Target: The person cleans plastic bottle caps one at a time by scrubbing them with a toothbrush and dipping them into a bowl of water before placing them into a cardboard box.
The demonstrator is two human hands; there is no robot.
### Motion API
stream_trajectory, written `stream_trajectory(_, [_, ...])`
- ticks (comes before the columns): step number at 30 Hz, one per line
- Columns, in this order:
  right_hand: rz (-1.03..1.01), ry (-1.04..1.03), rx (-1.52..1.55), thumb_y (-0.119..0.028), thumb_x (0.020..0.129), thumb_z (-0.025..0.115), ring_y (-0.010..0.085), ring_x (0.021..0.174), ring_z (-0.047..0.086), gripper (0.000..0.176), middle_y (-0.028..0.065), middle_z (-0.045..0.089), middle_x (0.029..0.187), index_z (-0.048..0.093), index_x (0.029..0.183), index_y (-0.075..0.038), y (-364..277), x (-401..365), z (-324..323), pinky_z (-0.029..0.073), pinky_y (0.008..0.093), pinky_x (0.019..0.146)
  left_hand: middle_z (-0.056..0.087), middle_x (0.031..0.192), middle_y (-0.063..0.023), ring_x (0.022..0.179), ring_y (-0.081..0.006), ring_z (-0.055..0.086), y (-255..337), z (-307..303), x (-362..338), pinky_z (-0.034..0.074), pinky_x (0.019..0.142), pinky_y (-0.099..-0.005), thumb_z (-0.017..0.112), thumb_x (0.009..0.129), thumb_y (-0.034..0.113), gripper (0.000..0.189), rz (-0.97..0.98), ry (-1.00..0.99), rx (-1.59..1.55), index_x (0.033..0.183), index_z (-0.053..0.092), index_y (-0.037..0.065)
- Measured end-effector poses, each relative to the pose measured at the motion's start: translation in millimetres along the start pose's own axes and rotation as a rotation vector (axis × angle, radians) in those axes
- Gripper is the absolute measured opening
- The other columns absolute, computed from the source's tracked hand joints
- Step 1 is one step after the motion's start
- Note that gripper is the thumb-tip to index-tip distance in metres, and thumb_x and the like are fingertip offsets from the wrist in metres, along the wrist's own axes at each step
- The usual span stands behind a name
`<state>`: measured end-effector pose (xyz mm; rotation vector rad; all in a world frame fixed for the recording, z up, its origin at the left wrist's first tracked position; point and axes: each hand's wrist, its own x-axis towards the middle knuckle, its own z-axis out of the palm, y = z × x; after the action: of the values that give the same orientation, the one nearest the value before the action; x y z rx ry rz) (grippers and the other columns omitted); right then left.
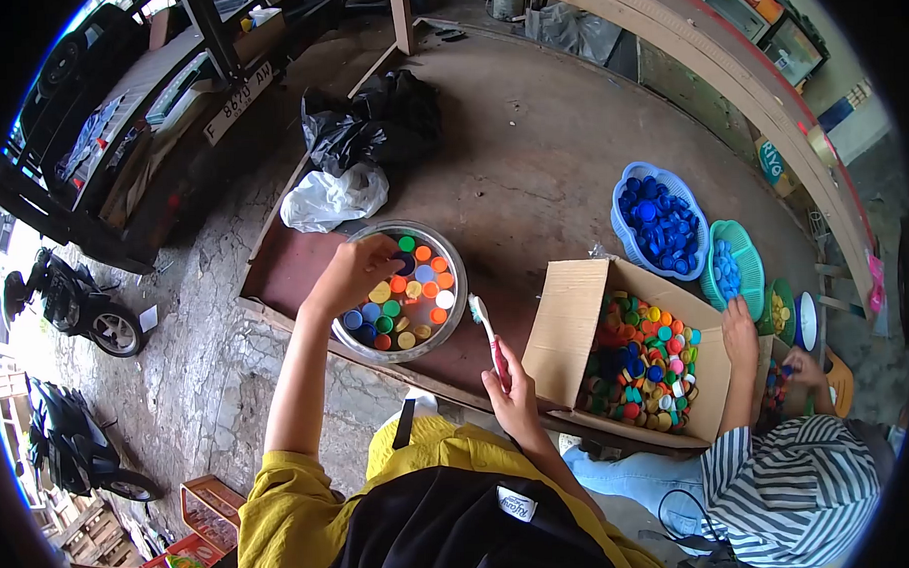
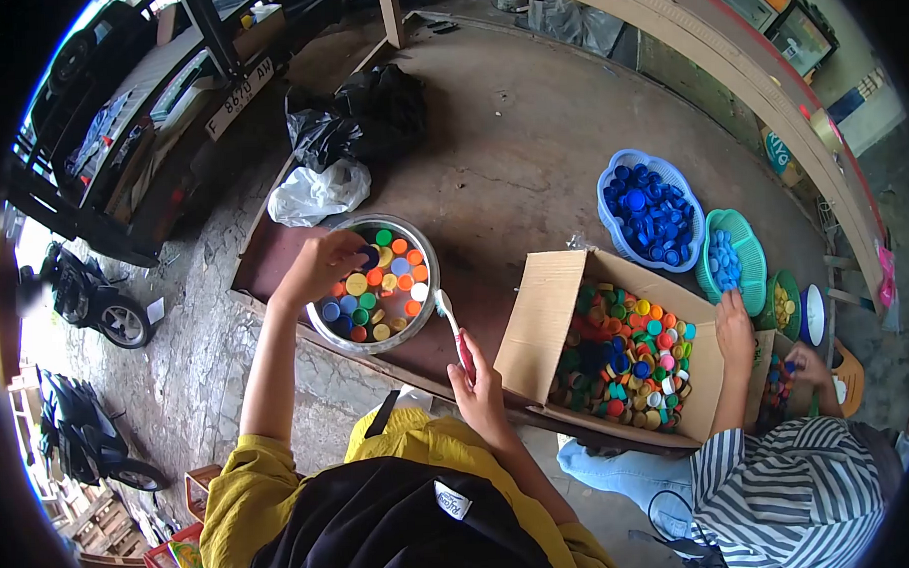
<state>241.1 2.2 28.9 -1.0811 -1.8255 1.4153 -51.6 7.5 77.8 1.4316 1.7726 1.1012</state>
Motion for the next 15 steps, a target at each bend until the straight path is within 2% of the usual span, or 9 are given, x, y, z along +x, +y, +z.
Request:
stream_trajectory(2, [-0.005,0.004,-0.005,-0.006,0.085,0.058,0.0052,0.063,0.039,0.048,-0.0013,0.049,0.078,0.043,0.131,-0.003,1,-1,-1,0.036,0.0195,0.057,0.065,0.077,-0.0128,0.07,-0.0196,0.065,2,3,1,0.051,0.066,-0.0291,0.066,0.078,0.007,0.018,-0.024,0.048,-0.241,0.091,0.06,-0.003])
stream_trajectory(5, [-0.036,0.018,0.02,-0.006,0.085,0.058,0.0053,0.064,0.04,0.048,-0.0011,0.05,0.08,0.043,0.13,-0.002,6,-3,0,0.037,0.0195,0.057,0.065,0.076,-0.0146,0.07,-0.0229,0.065,-15,19,0,0.051,0.066,-0.03,0.068,0.075,0.005,0.016,-0.051,-0.098,0.268,0.087,0.061,-0.004])
stream_trajectory(6, [-0.017,-0.001,0.019,-0.006,0.085,0.058,0.0054,0.065,0.041,0.049,-0.0008,0.051,0.081,0.042,0.131,-0.002,5,-3,0,0.037,0.0196,0.058,0.065,0.074,-0.0161,0.069,-0.0254,0.065,-18,27,-5,0.051,0.066,-0.0307,0.068,0.072,0.003,0.016,-0.089,0.001,0.549,0.085,0.062,-0.003])
stream_trajectory(9, [-0.07,-0.013,-0.015,-0.008,0.086,0.056,0.0104,0.066,0.051,0.047,0.0114,0.062,0.096,0.042,0.13,-0.001,6,-3,-1,0.043,0.0239,0.059,0.066,0.074,-0.0155,0.07,-0.024,0.065,-12,23,3,0.051,0.066,-0.031,0.068,0.072,0.004,0.016,-0.018,0.015,0.232,0.086,0.063,-0.003])
stream_trajectory(11, [-0.007,-0.019,-0.007,-0.008,0.086,0.056,0.0098,0.066,0.051,0.047,0.0105,0.061,0.095,0.042,0.13,-0.001,6,-7,-4,0.043,0.0234,0.06,0.066,0.076,-0.0149,0.073,-0.0216,0.066,2,17,6,0.051,0.066,-0.0297,0.068,0.072,0.003,0.015,-0.05,0.078,0.123,0.084,0.063,-0.003])
stream_trajectory(13, [-0.026,-0.022,0.01,-0.008,0.086,0.056,0.0097,0.068,0.053,0.046,0.0111,0.062,0.096,0.043,0.13,-0.001,0,-3,-4,0.043,0.0235,0.061,0.066,0.077,-0.0149,0.073,-0.0219,0.066,-9,18,10,0.051,0.067,-0.0296,0.069,0.073,0.005,0.014,-0.105,0.112,-0.305,0.083,0.063,-0.003])
stream_trajectory(14, [0.079,-0.055,-0.044,-0.01,0.087,0.055,0.0114,0.076,0.057,0.045,0.0132,0.062,0.1,0.043,0.13,-0.001,-7,-3,-7,0.045,0.0242,0.066,0.066,0.077,-0.0142,0.072,-0.0205,0.066,-15,17,4,0.051,0.066,-0.029,0.07,0.073,0.007,0.016,-0.105,0.091,0.12,0.083,0.063,-0.004])
stream_trajectory(15, [-0.056,-0.009,-0.05,-0.011,0.089,0.052,0.0121,0.073,0.056,0.045,0.0116,0.061,0.095,0.041,0.131,-0.002,0,-2,-3,0.045,0.0247,0.065,0.067,0.077,-0.0135,0.071,-0.0191,0.066,-16,16,0,0.051,0.066,-0.0284,0.071,0.073,0.009,0.019,-0.097,0.057,0.547,0.084,0.063,-0.004])
